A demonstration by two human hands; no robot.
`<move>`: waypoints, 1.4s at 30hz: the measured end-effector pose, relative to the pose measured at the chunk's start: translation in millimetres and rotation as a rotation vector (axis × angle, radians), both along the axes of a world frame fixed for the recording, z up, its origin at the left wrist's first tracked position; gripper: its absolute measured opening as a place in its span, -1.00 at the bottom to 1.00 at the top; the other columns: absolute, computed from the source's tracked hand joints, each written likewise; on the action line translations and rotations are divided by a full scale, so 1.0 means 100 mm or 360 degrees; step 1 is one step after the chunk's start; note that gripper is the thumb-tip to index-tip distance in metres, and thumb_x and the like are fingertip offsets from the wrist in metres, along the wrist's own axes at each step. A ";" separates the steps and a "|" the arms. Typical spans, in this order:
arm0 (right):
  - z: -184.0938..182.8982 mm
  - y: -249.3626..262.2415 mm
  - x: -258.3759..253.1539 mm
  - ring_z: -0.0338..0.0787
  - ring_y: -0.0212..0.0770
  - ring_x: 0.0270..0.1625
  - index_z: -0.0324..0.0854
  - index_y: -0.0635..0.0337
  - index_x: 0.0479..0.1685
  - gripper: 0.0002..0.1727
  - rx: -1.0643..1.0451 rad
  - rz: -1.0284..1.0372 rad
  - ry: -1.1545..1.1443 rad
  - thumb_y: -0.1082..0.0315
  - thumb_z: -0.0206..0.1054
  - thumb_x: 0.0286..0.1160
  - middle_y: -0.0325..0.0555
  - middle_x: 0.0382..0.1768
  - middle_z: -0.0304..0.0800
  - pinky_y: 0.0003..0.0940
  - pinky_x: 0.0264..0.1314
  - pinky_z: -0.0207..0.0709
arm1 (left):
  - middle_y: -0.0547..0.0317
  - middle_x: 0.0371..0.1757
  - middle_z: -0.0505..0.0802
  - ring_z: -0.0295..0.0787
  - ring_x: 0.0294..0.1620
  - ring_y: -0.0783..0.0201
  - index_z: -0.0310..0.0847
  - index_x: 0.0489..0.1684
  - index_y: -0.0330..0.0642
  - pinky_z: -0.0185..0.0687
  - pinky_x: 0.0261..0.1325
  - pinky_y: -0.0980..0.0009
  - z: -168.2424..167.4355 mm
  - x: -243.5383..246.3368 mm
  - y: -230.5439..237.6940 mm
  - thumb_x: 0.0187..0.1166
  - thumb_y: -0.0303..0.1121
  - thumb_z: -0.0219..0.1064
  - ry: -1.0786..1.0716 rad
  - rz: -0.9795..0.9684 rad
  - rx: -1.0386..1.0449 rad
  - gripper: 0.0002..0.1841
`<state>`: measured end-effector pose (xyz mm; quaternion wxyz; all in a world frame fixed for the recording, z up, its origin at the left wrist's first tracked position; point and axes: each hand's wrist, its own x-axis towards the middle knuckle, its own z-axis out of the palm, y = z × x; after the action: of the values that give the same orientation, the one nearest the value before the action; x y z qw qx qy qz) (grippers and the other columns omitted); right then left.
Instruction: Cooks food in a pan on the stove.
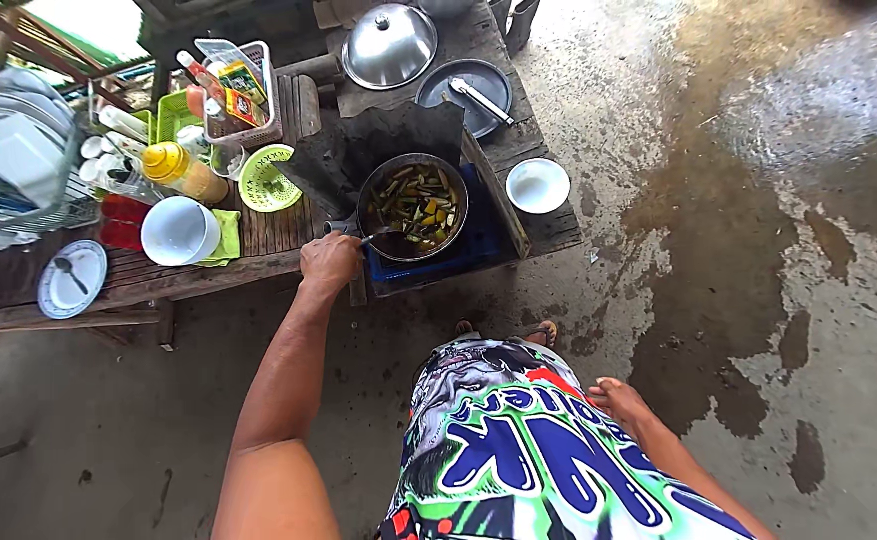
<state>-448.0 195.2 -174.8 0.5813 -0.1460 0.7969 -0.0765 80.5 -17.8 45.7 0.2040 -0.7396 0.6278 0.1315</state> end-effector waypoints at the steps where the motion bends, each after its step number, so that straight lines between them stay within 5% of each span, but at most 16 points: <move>1: 0.00 0.00 -0.01 0.81 0.13 0.18 0.31 0.28 0.65 -0.51 -0.0011 -0.0015 -0.0001 0.18 -0.11 0.95 0.30 0.42 0.63 0.04 0.18 0.65 | -0.01 0.31 0.83 0.79 0.24 -0.20 0.80 0.30 0.21 0.61 0.08 -0.33 0.04 0.02 0.00 0.64 -0.41 0.19 -0.0015 0.0015 -0.0029 -0.61; 12: -0.03 -0.06 -0.02 0.81 0.13 0.18 0.30 0.26 0.66 -0.50 -0.0021 -0.0019 -0.0006 0.16 -0.11 0.96 0.30 0.43 0.61 0.04 0.18 0.65 | -0.16 0.31 0.81 0.70 0.38 -0.27 0.71 0.42 0.07 0.55 0.22 -0.38 -0.07 0.09 -0.15 0.68 -0.39 0.15 0.0207 0.0123 -0.0116 -0.60; 19: -0.03 0.01 -0.03 0.80 0.15 0.22 0.30 0.27 0.67 -0.50 -0.0026 -0.0042 -0.0005 0.17 -0.10 0.95 0.31 0.44 0.61 0.05 0.23 0.64 | -0.14 0.18 0.87 0.79 0.24 -0.27 0.76 0.29 0.05 0.63 0.08 -0.38 -0.50 0.03 -0.15 0.67 -0.34 0.16 0.0280 0.0118 0.0044 -0.66; 42: -0.06 0.12 -0.04 0.81 0.14 0.19 0.32 0.28 0.64 -0.50 -0.0040 -0.0059 0.0004 0.16 -0.09 0.94 0.30 0.42 0.63 0.06 0.20 0.65 | -0.25 0.14 0.84 0.77 0.25 -0.31 0.71 0.19 -0.12 0.61 0.09 -0.38 -0.36 -0.31 -0.43 0.69 -0.33 0.15 0.0434 0.0210 -0.0089 -0.72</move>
<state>-452.1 206.9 -180.8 0.5769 -0.1386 0.7991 -0.0972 49.5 -61.0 9.8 0.0870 -0.7599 0.6032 0.2263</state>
